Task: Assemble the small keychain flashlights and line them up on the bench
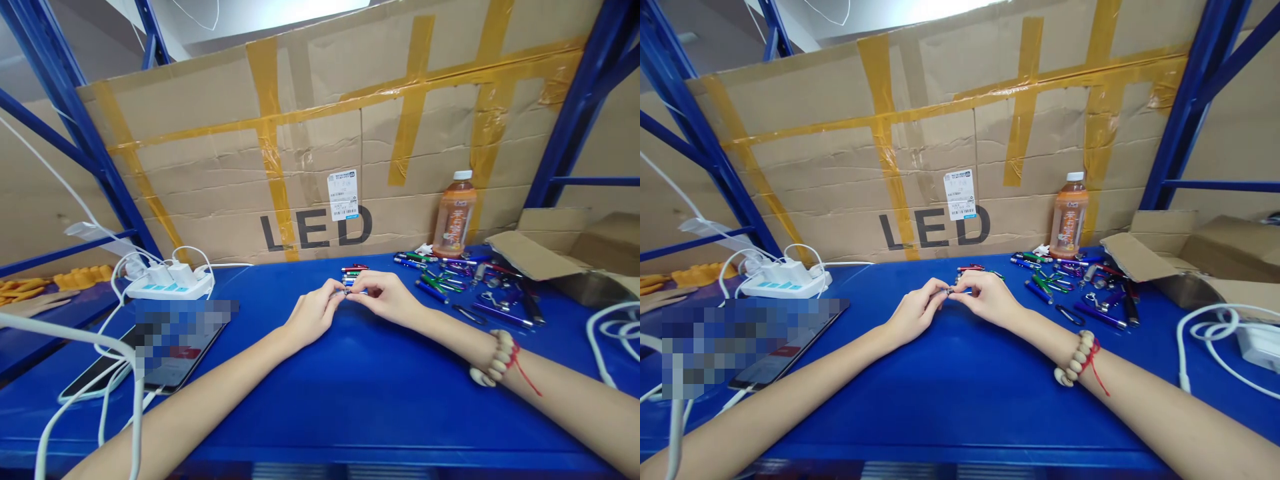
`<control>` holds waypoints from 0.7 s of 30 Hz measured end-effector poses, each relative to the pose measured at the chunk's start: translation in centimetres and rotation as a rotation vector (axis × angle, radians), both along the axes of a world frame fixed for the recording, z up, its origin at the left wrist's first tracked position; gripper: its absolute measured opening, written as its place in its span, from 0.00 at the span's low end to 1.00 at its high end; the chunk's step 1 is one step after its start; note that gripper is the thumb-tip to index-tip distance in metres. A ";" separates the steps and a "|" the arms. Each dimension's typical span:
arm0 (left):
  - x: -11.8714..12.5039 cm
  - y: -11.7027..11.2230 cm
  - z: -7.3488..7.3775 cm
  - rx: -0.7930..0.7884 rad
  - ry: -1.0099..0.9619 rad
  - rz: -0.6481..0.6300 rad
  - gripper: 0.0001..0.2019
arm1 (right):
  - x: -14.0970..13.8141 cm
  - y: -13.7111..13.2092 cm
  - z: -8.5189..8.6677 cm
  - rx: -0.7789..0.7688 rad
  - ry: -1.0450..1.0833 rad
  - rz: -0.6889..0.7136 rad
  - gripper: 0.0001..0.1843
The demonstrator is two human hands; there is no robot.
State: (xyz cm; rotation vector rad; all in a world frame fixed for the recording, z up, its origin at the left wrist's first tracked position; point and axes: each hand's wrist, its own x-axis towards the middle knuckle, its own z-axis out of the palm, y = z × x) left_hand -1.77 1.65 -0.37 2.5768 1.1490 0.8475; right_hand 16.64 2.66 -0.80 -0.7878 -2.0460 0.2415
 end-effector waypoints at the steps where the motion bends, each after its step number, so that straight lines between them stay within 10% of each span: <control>1: 0.0 0.0 0.0 -0.001 0.001 0.003 0.10 | 0.0 0.0 0.0 -0.002 -0.001 -0.005 0.12; 21: 0.0 0.1 0.0 0.002 0.021 0.021 0.09 | 0.0 0.0 0.0 -0.036 -0.007 -0.014 0.14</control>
